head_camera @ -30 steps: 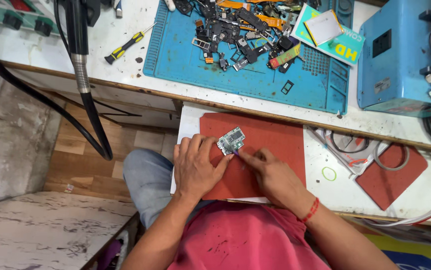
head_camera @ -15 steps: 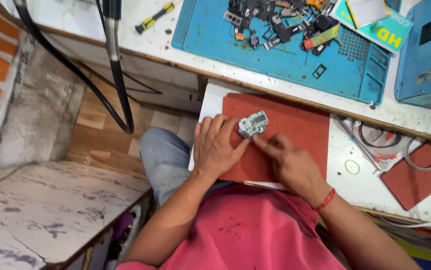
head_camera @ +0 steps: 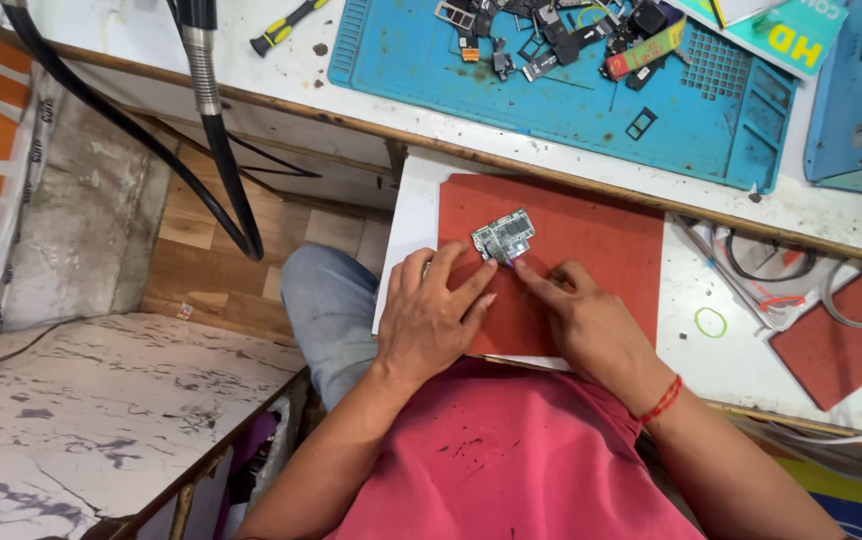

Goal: The person uses a toothbrush to scrub a small green circuit board placed on a red mat. They hold the board steady with one hand while brushing with the other, focusing on the surface and edges of the electronic component.

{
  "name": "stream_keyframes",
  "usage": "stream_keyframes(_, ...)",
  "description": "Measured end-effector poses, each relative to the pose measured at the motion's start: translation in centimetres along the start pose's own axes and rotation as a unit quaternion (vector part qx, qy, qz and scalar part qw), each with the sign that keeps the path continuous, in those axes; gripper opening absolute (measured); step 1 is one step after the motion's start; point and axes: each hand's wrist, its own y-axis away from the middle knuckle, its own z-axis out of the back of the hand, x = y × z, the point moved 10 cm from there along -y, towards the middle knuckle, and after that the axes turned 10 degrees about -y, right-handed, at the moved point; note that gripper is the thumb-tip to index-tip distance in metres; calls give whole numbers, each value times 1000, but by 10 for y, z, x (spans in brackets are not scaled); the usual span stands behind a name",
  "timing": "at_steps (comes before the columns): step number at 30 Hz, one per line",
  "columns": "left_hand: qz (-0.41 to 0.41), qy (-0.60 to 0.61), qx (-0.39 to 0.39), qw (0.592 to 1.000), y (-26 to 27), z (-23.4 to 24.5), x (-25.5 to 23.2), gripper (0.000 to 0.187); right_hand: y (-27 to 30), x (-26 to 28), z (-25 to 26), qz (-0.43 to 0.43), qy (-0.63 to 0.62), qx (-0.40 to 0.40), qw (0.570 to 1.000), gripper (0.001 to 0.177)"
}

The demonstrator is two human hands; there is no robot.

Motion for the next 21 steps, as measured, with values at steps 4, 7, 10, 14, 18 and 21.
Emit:
stream_keyframes(4, 9, 21, 0, 1000, -1, -4, 2, 34, -5, -7, 11, -33, -4, -38, 999, 60)
stream_keyframes(7, 29, 28, -9, 999, -3, 2, 7, 43, -4, 2, -5, -16, -2, 12, 1000, 59)
stream_keyframes(10, 43, 12, 2, 999, -17, -5, 7, 58, -4, -3, 6, -18, 5, -25, 1000, 56)
stream_keyframes(14, 64, 6, 19, 998, -33, -12, 16, 49, -4, -3, 9, -11, -6, -25, 1000, 59)
stream_keyframes(18, 45, 42, -2, 998, -35, -5, 15, 47, -2, -6, 7, -27, 7, -4, 1000, 57)
stream_keyframes(21, 53, 47, 8, 997, -28, -9, 15, 46, -2, -13, 0, -54, 1, -18, 998, 58)
